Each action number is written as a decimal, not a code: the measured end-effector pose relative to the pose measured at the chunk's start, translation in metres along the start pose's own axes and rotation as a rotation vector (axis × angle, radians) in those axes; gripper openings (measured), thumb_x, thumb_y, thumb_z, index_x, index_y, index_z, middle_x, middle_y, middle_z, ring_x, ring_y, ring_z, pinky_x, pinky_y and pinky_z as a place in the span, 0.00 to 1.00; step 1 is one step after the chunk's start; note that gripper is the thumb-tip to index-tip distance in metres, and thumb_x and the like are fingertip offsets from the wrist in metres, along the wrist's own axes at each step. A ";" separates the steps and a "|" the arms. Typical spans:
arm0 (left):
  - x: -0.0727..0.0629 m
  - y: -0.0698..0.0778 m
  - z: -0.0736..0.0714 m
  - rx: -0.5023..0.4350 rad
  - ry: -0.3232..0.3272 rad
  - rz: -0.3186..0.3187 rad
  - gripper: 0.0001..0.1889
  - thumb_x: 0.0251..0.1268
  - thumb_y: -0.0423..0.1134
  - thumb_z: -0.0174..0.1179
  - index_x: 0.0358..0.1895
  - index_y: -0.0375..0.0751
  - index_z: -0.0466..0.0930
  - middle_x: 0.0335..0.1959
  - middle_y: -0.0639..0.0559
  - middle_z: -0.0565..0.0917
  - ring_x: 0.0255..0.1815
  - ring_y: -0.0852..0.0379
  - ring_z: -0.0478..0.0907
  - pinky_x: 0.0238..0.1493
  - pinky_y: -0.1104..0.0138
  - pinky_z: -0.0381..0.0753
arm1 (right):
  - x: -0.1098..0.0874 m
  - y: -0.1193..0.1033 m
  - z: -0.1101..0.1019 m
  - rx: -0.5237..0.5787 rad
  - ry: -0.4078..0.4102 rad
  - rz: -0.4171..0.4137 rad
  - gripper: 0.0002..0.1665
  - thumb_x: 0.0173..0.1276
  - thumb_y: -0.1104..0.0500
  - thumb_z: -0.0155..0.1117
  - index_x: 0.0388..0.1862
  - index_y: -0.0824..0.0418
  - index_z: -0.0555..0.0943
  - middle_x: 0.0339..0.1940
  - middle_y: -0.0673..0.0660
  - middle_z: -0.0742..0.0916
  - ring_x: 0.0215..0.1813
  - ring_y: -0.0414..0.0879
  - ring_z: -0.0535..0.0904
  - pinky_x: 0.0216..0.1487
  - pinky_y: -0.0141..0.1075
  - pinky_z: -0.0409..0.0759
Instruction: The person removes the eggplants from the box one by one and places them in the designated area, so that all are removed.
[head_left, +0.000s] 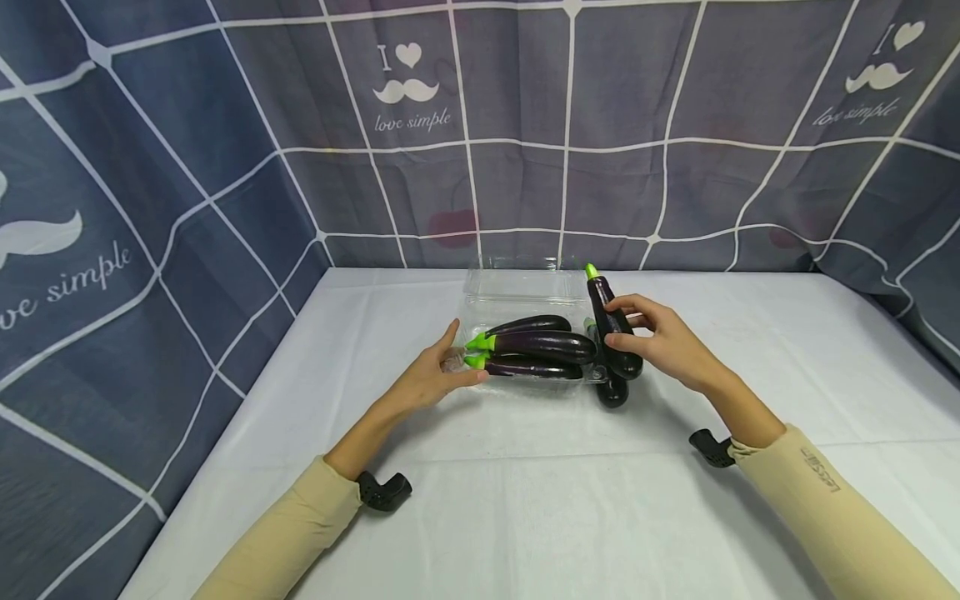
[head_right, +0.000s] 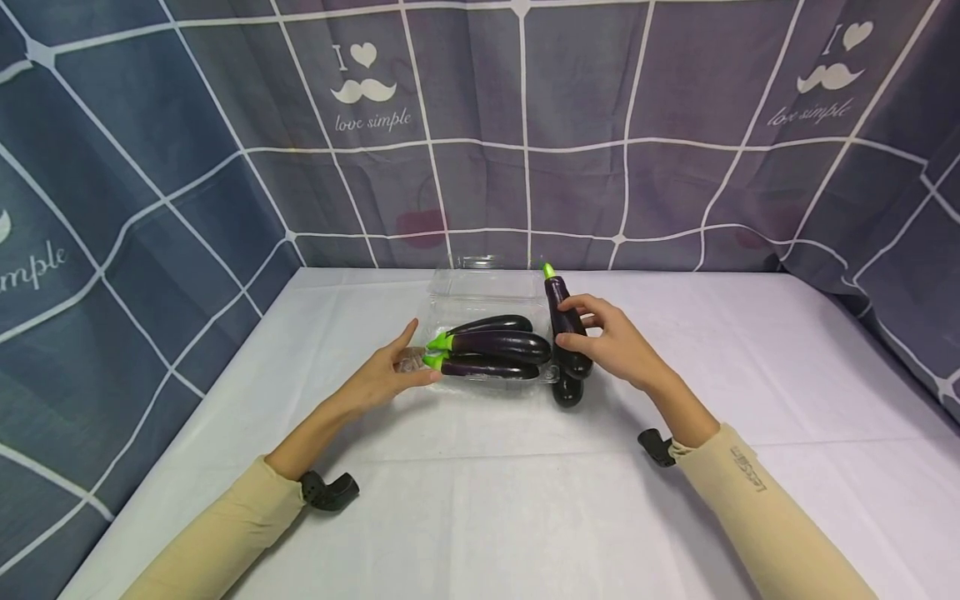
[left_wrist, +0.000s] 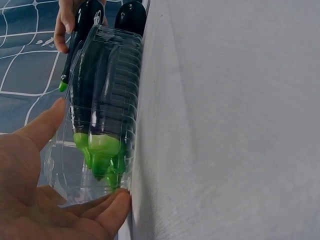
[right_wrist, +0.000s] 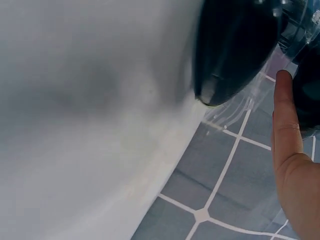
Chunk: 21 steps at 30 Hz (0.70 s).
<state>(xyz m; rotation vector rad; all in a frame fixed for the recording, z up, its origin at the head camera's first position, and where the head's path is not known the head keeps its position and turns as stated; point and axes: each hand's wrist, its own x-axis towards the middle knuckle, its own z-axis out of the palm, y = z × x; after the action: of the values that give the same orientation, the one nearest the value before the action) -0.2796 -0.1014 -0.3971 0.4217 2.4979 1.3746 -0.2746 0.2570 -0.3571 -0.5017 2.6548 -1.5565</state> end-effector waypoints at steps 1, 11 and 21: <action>0.000 0.000 0.000 0.003 -0.001 -0.001 0.58 0.57 0.59 0.69 0.81 0.53 0.35 0.73 0.39 0.65 0.71 0.41 0.63 0.65 0.45 0.65 | -0.001 0.001 0.000 -0.005 0.001 0.004 0.26 0.68 0.60 0.67 0.63 0.63 0.73 0.61 0.62 0.76 0.61 0.56 0.74 0.46 0.35 0.78; 0.001 0.002 -0.001 0.000 -0.006 -0.001 0.58 0.57 0.58 0.70 0.81 0.52 0.35 0.73 0.37 0.63 0.72 0.43 0.62 0.65 0.47 0.65 | -0.016 0.012 -0.008 -0.056 0.003 0.060 0.27 0.72 0.55 0.62 0.67 0.61 0.71 0.64 0.66 0.73 0.62 0.59 0.70 0.55 0.52 0.69; 0.001 0.000 -0.001 -0.019 -0.007 0.004 0.57 0.58 0.56 0.69 0.81 0.53 0.35 0.73 0.36 0.62 0.73 0.43 0.60 0.66 0.47 0.64 | -0.023 0.025 -0.013 -0.052 -0.007 0.094 0.25 0.72 0.61 0.58 0.67 0.62 0.72 0.61 0.66 0.74 0.51 0.46 0.73 0.43 0.37 0.74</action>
<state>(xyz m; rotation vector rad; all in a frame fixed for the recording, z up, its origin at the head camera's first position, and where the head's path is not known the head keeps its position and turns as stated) -0.2812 -0.1018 -0.3967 0.4276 2.4774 1.3954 -0.2619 0.2857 -0.3751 -0.3779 2.6773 -1.4613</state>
